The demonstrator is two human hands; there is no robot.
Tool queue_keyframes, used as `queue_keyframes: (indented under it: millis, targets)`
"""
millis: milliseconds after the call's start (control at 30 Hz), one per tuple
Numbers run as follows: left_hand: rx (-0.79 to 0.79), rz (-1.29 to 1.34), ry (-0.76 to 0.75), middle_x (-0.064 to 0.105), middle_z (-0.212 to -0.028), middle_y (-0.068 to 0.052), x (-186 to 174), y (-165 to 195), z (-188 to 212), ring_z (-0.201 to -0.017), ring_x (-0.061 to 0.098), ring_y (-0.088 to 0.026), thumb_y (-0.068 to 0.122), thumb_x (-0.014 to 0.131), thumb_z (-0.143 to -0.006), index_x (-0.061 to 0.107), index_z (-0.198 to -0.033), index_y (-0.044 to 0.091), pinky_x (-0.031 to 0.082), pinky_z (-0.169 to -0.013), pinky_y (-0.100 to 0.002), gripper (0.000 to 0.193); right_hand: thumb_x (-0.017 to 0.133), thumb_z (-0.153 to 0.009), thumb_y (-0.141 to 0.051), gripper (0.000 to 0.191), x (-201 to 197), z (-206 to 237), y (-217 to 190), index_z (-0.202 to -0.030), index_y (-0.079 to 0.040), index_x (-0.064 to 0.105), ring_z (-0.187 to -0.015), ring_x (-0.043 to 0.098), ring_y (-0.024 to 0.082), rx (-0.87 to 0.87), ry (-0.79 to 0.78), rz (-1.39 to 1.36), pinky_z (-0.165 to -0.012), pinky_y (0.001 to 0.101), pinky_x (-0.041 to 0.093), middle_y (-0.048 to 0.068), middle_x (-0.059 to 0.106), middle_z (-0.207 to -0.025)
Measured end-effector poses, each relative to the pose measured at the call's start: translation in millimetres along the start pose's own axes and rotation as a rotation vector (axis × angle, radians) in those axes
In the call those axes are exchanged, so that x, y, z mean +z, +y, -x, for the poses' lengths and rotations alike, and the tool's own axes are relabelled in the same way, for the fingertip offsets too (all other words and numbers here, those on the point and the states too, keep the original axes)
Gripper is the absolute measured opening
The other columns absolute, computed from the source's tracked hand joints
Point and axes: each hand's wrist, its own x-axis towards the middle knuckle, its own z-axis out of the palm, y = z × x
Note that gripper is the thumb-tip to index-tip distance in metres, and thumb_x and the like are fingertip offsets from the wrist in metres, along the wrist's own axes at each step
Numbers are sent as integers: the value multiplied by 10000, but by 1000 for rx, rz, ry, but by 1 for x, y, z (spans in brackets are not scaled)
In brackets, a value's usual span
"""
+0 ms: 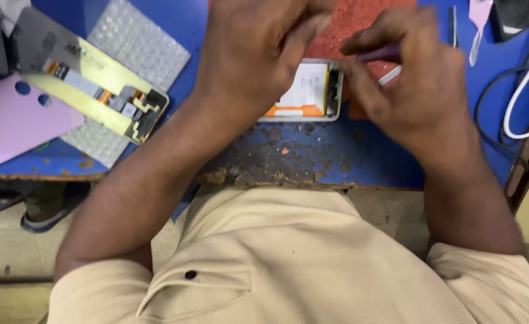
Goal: The person removes the back cover of a smartphone, uses a screwdriver to unscrew internal components, and tests the touchscreen by entering a PIN and navigating the interface. The person then reopens the device and continues to adjust internal parts with the screwdriver.
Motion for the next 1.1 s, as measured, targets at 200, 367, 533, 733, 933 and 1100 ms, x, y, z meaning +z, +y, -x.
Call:
queue_keyframes:
  millis: [200,367,533,733,933,1100]
  targets:
    - [-100,86,-123,661,-927,-93,-6,-6,8,-884,668,-284,-12,759,-938,631,-1003,36,505,-788,-423,151,805,-992,52,377,5,-6,-4,-1161,38,469,-1013,763,231,43,42,18,-834,316,633,172,698,-1068]
    - [-119,81,-163,638,-903,-94,-5,-7,10,-881,630,-312,27,813,-934,584,-933,30,473,-780,-443,229,795,-1007,65,305,2,-7,-6,-1143,9,528,-1009,772,234,56,23,3,-861,330,645,151,717,-1069]
    - [-114,45,-202,628,-945,-79,-1,-11,12,-1007,622,-311,11,794,-902,581,-933,44,489,-849,-431,218,782,-1008,93,307,2,-9,-7,-1129,56,502,-1065,761,225,-24,-5,-27,-897,288,634,155,706,-1101]
    - [-124,80,-234,629,-955,-66,4,-13,14,-963,618,-295,24,822,-888,580,-928,47,477,-816,-426,247,798,-959,67,300,-2,-11,-12,-1123,33,550,-972,754,233,-42,-20,43,-851,320,622,160,708,-1069]
    - [-123,114,-249,630,-932,-65,5,-12,13,-919,609,-273,62,870,-913,577,-946,52,455,-781,-412,295,830,-931,64,338,-2,-1,-6,-1099,45,538,-947,756,263,59,20,47,-784,324,617,179,696,-1045]
    - [-178,175,-256,629,-921,-61,8,-13,15,-902,618,-254,56,864,-895,566,-916,46,455,-774,-391,299,599,-1143,160,363,7,17,11,-1302,-3,317,-1145,712,266,56,181,-547,-1004,318,624,208,620,-1173]
